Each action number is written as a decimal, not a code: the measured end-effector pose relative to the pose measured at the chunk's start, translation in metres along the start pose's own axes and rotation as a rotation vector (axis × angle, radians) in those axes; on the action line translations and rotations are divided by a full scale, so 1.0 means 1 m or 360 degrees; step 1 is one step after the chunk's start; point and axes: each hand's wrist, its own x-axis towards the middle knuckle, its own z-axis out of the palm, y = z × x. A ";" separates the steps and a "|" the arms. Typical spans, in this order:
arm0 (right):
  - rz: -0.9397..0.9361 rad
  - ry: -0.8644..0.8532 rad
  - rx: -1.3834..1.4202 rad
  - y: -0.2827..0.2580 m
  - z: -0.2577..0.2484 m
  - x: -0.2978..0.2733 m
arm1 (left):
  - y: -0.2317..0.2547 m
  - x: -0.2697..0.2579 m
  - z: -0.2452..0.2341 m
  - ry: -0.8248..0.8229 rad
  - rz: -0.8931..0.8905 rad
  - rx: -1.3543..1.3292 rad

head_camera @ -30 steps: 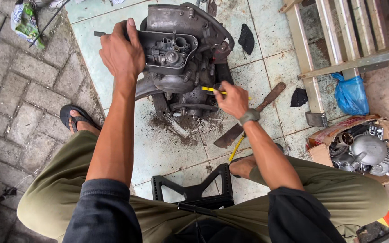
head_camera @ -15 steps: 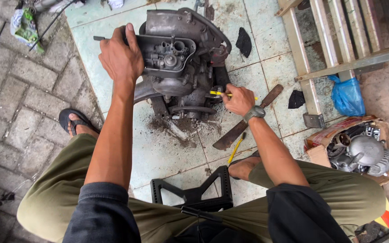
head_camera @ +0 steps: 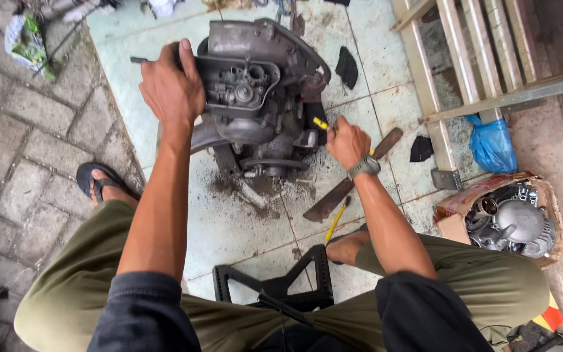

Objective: The person scrubs the exterior surfaces of a disassembled engine block using a yellow-handled wire brush. They hold the engine steady with one hand while vigorously brushing away grime and debris from various metal components.

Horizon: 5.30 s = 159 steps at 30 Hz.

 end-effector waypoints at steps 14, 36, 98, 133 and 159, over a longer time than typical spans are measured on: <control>0.0218 -0.0385 0.0226 -0.015 0.022 -0.030 | 0.005 -0.001 0.000 -0.0075 -0.0116 -0.0001; 0.0014 -0.0029 0.0174 -0.023 0.047 -0.022 | 0.002 0.000 -0.004 0.0022 -0.0066 -0.0073; -0.0106 -0.0266 0.0241 -0.007 0.022 -0.024 | 0.004 0.002 -0.002 0.0053 -0.0107 -0.0064; 0.0060 -0.0234 0.0505 -0.023 0.046 -0.020 | 0.006 0.002 0.000 -0.0032 -0.0166 -0.0025; 0.0224 0.0130 0.0854 -0.028 0.077 0.024 | 0.011 -0.002 -0.011 -0.0252 -0.0320 0.0022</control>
